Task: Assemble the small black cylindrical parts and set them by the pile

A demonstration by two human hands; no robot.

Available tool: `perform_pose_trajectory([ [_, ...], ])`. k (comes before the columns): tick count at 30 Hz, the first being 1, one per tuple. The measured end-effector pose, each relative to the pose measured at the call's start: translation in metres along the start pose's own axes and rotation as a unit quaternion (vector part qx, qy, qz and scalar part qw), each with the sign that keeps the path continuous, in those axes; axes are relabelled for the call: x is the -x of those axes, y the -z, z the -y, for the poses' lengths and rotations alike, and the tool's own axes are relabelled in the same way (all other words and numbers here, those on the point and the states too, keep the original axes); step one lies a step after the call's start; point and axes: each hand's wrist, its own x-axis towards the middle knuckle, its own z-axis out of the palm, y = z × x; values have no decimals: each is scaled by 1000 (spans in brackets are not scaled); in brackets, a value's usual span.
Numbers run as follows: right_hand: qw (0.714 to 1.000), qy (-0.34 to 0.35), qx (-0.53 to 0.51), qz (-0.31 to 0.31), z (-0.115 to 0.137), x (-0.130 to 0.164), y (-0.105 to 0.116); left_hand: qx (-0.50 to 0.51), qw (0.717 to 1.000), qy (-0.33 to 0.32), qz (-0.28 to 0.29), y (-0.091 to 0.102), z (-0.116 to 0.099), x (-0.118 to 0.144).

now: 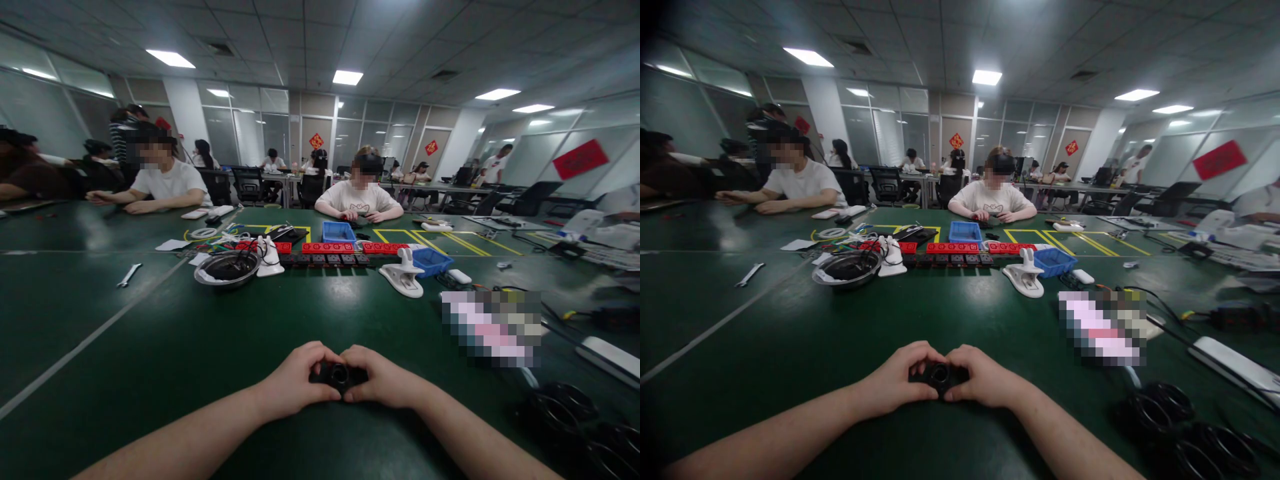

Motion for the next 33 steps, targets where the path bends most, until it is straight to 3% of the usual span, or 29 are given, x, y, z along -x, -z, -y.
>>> perform_pose_trajectory([
  [13, 995, -85, 3, -44, -7, -2, -8, 3, 999, 16, -32, -6, -9, 1],
  [17, 983, -117, 95, -104, -3, -5, -20, -36, 996, 44, -74, -12, -10, 2],
  [21, 941, -153, 240, -185, 10, -10, -34, -74, 982, 61, -162, -19, -9, 2],
  [23, 927, -159, 267, -210, 13, -9, -36, -82, 980, 54, -171, -19, -8, 1],
  [26, 944, -125, 216, -214, 13, -5, -32, -70, 989, 26, -128, -14, -7, 1],
  [29, 982, -45, 105, -150, 7, 2, -22, -58, 995, -8, -81, -5, -8, 3],
  [33, 994, -5, 36, -100, -2, 5, -15, -83, 993, -29, -76, 1, -12, 6],
])
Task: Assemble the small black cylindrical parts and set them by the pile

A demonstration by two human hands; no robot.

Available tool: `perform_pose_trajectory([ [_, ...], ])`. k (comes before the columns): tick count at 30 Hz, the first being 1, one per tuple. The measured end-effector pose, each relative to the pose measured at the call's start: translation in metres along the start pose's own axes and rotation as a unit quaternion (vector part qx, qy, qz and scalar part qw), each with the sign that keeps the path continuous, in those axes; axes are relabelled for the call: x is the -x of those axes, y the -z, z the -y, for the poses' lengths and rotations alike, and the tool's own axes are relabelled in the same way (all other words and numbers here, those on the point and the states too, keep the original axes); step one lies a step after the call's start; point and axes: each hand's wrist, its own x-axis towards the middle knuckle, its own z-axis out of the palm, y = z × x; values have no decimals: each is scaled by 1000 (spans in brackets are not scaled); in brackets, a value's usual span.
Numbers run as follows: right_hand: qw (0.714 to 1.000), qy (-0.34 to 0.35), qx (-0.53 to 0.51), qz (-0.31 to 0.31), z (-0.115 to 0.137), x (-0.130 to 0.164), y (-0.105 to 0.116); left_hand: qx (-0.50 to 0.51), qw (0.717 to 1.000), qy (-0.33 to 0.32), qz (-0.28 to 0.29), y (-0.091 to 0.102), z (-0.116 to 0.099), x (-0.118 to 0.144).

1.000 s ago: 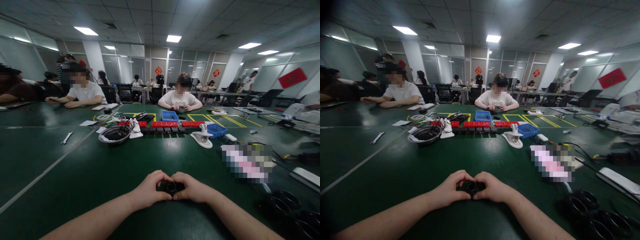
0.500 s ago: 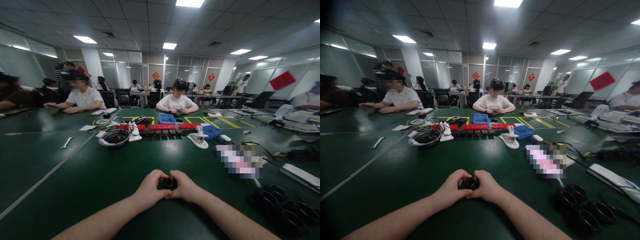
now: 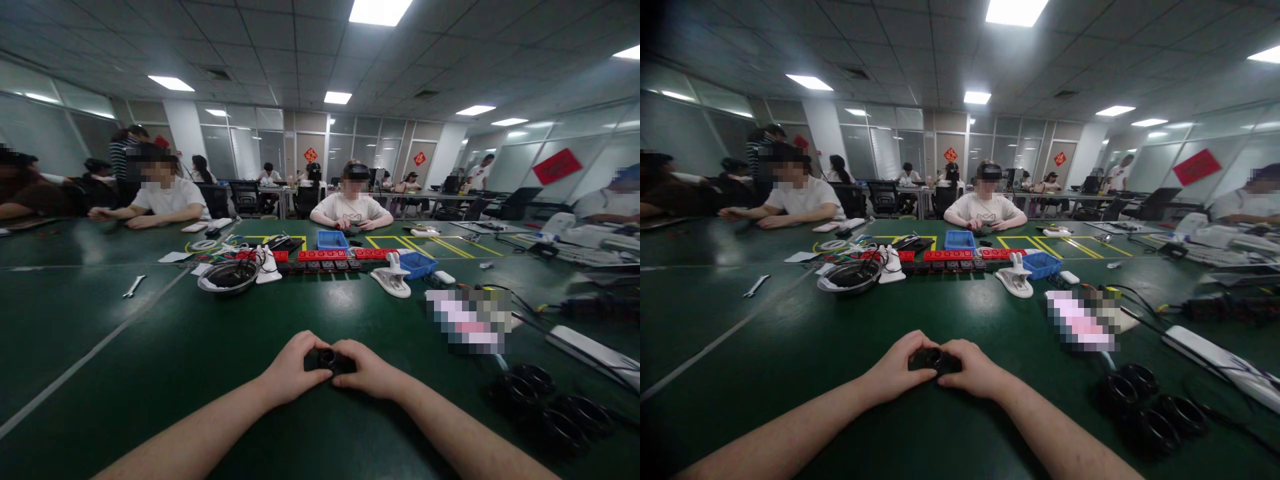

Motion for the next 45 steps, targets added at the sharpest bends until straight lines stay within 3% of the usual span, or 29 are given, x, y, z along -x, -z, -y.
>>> perform_pose_trajectory([
  [9, 999, -22, -32, -1, -3, -4, 0, -27, 999, -32, 6, -5, -8, 4],
  [26, 999, 14, -38, 24, -8, -6, 1, -4, 999, 24, 45, 0, 3, -6],
  [35, 995, -71, -75, 7, -8, -7, -1, -16, 998, 62, 10, -6, -6, -3],
  [41, 986, -140, 63, -67, 2, -11, -17, -18, 994, 101, -35, -13, -5, -2],
  [45, 974, -128, 139, -121, 9, -12, -27, -25, 993, 101, -49, -13, -5, -1],
])
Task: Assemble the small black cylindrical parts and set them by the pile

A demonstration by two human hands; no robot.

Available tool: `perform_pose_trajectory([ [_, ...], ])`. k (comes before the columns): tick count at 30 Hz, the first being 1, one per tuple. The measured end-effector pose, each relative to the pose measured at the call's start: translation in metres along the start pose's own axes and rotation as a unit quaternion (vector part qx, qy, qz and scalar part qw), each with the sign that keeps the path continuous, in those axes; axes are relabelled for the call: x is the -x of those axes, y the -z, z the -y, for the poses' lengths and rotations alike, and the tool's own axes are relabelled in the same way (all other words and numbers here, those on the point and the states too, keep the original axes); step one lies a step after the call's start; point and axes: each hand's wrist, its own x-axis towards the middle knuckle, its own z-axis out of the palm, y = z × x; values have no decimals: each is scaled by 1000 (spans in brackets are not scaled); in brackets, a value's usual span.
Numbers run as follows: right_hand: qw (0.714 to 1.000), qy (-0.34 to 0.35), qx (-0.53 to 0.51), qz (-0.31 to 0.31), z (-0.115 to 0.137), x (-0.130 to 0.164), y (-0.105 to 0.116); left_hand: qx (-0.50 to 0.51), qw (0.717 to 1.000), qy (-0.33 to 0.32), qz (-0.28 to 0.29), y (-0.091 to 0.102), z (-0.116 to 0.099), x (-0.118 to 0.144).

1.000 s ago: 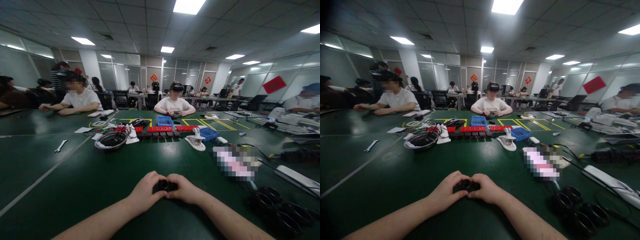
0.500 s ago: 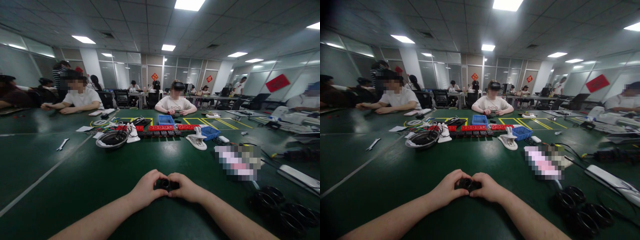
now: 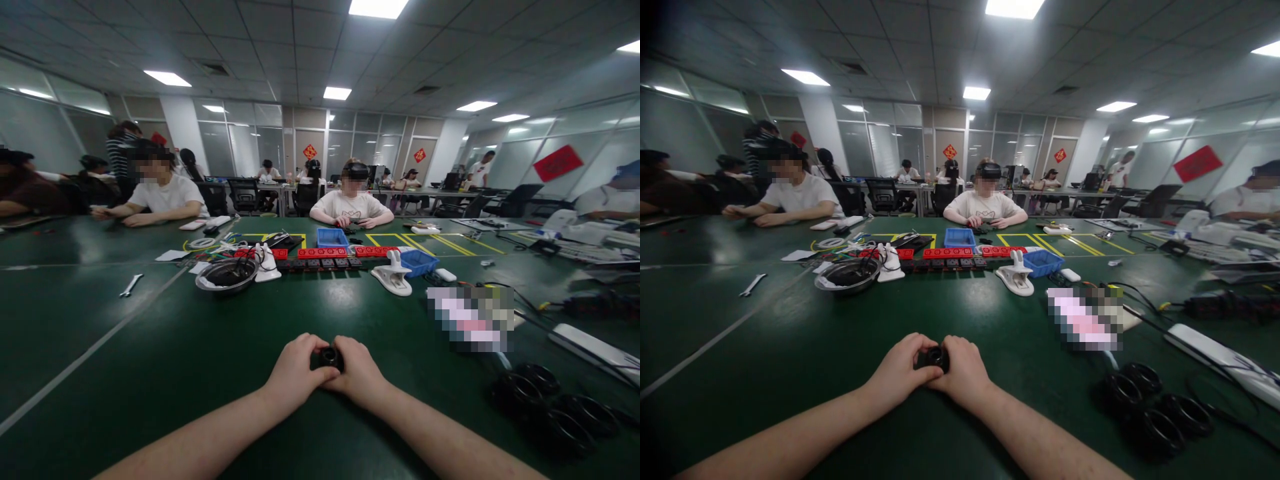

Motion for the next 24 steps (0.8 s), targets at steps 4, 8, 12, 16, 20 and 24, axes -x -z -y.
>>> perform_pose_trajectory([
  [4, 994, 78, -47, 55, -7, 0, 9, 6, 1000, -16, 18, 2, 2, -1],
  [8, 974, 142, -108, 138, -18, -4, 22, 39, 995, -45, 77, 5, 7, -3],
  [12, 972, 141, -121, 146, -19, -5, 26, 52, 993, -65, 86, 5, 10, -4],
  [16, 967, 153, -123, 162, -18, -5, 27, 48, 992, -75, 86, 4, 11, -4],
  [20, 963, 160, -134, 172, -18, -5, 29, 50, 992, -77, 84, 5, 11, -4],
  [24, 964, 151, -134, 172, -19, -6, 28, 42, 993, -74, 85, 6, 10, -3],
])
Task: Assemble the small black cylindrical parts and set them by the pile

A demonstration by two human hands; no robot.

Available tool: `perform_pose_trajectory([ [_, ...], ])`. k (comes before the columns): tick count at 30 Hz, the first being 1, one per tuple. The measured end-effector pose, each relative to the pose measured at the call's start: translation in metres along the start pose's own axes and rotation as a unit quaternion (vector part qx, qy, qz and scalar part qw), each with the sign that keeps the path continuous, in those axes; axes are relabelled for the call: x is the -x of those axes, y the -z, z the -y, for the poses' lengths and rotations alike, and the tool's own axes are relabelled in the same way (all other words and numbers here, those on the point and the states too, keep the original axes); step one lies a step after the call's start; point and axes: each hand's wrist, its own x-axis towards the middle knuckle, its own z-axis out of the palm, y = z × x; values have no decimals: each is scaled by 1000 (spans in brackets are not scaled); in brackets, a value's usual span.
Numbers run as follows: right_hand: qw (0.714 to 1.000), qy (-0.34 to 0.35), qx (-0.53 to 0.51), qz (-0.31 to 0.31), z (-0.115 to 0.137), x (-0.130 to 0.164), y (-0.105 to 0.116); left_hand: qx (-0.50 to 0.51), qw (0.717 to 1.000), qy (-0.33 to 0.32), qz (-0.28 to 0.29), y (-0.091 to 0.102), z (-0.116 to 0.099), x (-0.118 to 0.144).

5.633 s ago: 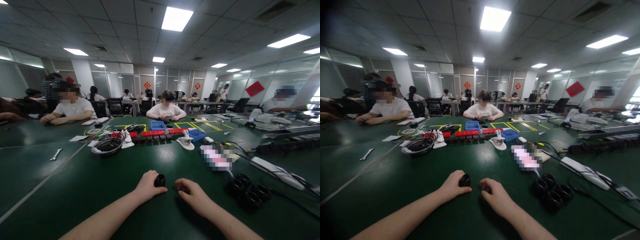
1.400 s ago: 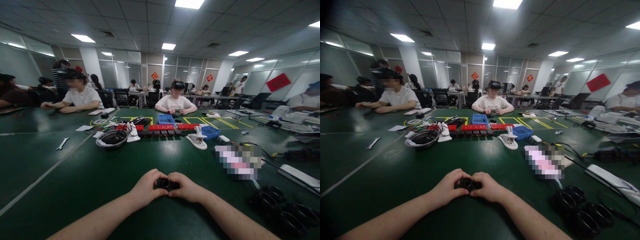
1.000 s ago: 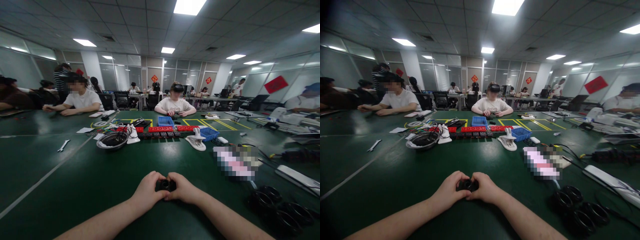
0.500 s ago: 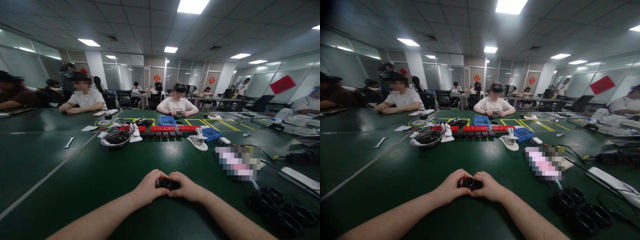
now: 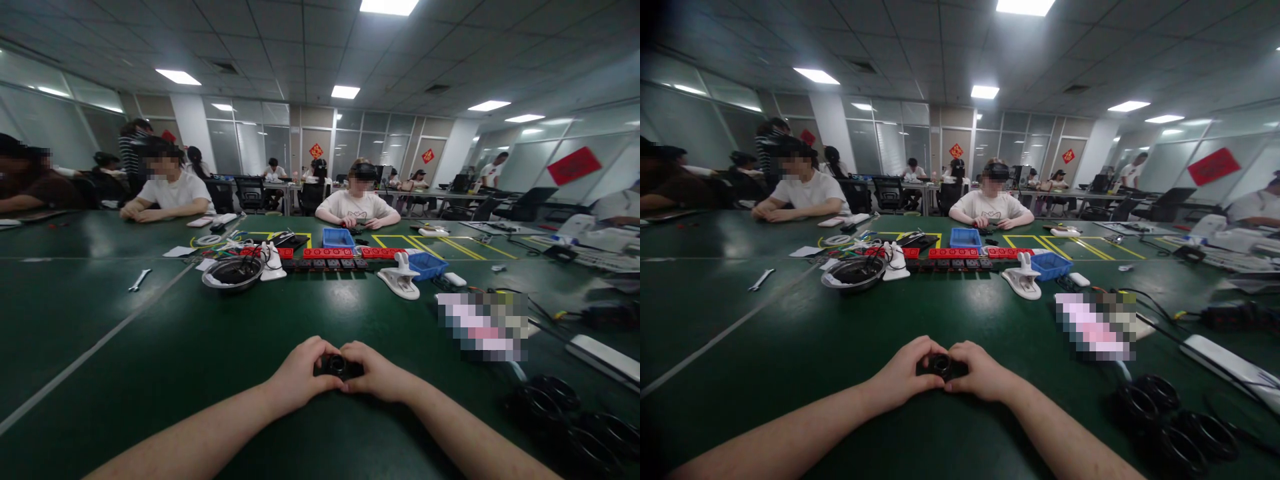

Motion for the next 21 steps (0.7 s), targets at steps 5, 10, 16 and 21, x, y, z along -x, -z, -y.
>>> perform_pose_trajectory([
  [5, 1000, -6, 4, -5, 0, 0, -1, -8, 1000, 3, -6, 0, -2, 0],
  [10, 999, -32, -6, -12, 0, 0, -2, -3, 1000, 14, 0, 0, -3, 0],
  [16, 996, -77, -26, -26, 0, -1, -4, -1, 1000, 16, -2, -1, -3, -1],
  [21, 989, -132, -4, -60, -2, -2, -12, -24, 999, 30, -21, -4, -5, -1],
])
